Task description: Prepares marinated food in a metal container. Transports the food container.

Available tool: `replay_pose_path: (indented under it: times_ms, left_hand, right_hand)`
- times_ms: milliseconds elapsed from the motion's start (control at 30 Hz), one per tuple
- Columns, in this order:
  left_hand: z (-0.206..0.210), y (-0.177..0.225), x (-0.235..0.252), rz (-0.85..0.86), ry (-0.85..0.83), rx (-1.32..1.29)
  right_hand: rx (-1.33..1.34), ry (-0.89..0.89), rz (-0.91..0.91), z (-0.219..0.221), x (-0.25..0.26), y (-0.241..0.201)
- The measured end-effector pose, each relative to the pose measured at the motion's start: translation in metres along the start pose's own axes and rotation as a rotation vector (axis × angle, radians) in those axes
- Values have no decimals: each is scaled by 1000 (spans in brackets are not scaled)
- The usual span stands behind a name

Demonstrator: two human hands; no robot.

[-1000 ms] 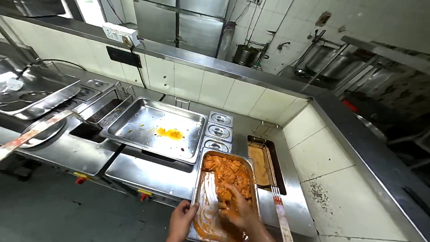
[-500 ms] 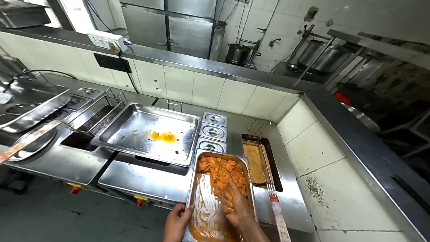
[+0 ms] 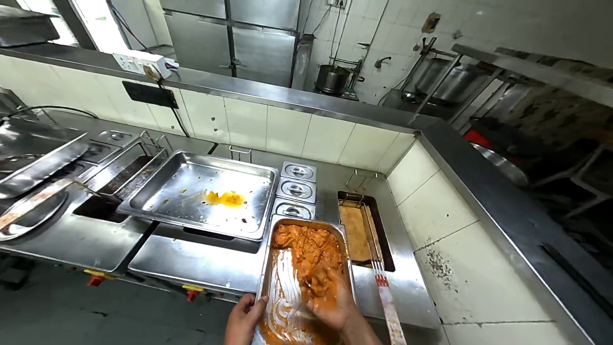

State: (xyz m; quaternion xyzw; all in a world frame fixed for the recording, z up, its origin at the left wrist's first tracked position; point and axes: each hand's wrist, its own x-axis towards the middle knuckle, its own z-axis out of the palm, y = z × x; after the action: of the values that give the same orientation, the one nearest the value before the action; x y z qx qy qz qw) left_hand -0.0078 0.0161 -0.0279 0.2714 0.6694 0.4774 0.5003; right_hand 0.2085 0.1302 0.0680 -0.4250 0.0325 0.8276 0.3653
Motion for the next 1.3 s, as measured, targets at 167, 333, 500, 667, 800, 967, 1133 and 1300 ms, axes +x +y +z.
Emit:
replay_pose_path:
  times_ms: [167,333,500,667,800,967,1133,1300]
  left_hand:
    - [0,0,-1,-1,7,-15]
    - [2,4,-4,0,8,-39]
    - [3,3,-3,19,-6,-58]
    - [1,4,-4,24,-16,-41]
    - [1,5,-5,12,-16,-34]
    - [1,3,-3,35,-12,-43]
    - [1,2,-5,18,-6,-45]
    - [2,1,-3,38,-8,-52]
  right_hand:
    - [11,-73,8,-2,11,0]
    - [-112,-249,50,-7,10,-8]
    - [-428,-61,-99,4,3,-14]
    - [-1462,109,-249,13,2,-67]
    - [-2007,44,-250,33,-4,-131]
    - [-1531,-241,-337,38,-9,-173]
    - [-1011,-317,-345,32,-8,-163]
    - [-594,-198,-350,26,1,-154]
